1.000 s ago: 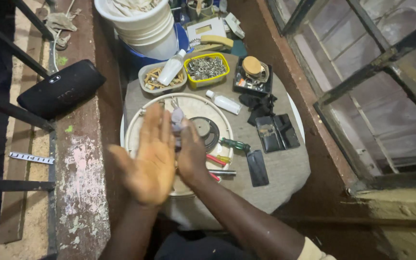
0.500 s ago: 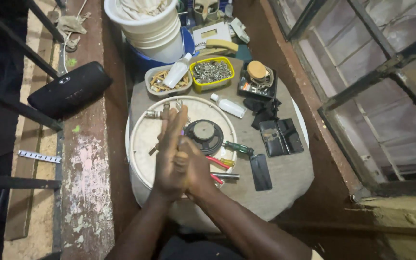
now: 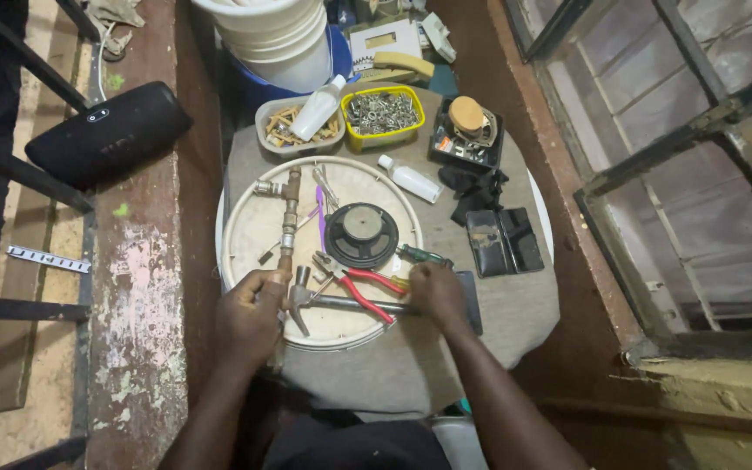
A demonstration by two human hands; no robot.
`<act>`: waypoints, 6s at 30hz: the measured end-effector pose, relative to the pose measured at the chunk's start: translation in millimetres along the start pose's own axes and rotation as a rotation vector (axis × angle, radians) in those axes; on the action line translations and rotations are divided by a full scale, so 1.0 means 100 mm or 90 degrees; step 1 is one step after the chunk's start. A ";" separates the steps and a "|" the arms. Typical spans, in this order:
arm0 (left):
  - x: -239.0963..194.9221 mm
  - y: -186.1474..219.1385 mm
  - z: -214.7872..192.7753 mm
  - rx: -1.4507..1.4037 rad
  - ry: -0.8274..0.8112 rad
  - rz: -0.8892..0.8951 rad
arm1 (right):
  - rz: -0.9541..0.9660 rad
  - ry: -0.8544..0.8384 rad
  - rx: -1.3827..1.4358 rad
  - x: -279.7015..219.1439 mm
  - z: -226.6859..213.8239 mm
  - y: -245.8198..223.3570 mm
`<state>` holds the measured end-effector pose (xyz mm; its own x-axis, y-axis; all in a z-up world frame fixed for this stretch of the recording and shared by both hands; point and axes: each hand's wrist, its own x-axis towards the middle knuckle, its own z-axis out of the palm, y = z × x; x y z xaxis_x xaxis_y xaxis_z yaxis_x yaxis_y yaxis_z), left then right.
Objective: Assembling and lubricating various mechanical and metal components on a workbench.
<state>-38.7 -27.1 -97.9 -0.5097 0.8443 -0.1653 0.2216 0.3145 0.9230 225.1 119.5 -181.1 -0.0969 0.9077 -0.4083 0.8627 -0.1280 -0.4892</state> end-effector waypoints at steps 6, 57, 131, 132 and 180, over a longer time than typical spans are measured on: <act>-0.10 0.21 0.05 -0.023 -0.066 -0.135 | 0.034 0.036 -0.062 0.18 -0.06 0.03; 0.04 -0.46 -0.06 -0.582 -0.030 -0.288 | -0.076 -0.138 0.633 3.01 0.59 -1.41; 0.36 0.47 0.26 0.195 0.146 0.420 | -0.169 -0.687 1.052 -1.12 -0.13 -1.63; 0.38 0.54 0.19 0.196 0.149 0.419 | -0.169 -0.691 1.050 -1.14 -0.16 -1.61; 0.04 0.41 -0.21 -0.040 -0.778 -0.037 | -0.694 0.005 0.140 -1.43 -0.69 -1.34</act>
<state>-49.1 -20.3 -53.0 0.6055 0.6918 -0.3934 0.1670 0.3729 0.9127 157.7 34.0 -4.4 -0.7459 0.5798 0.3278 0.2107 0.6723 -0.7097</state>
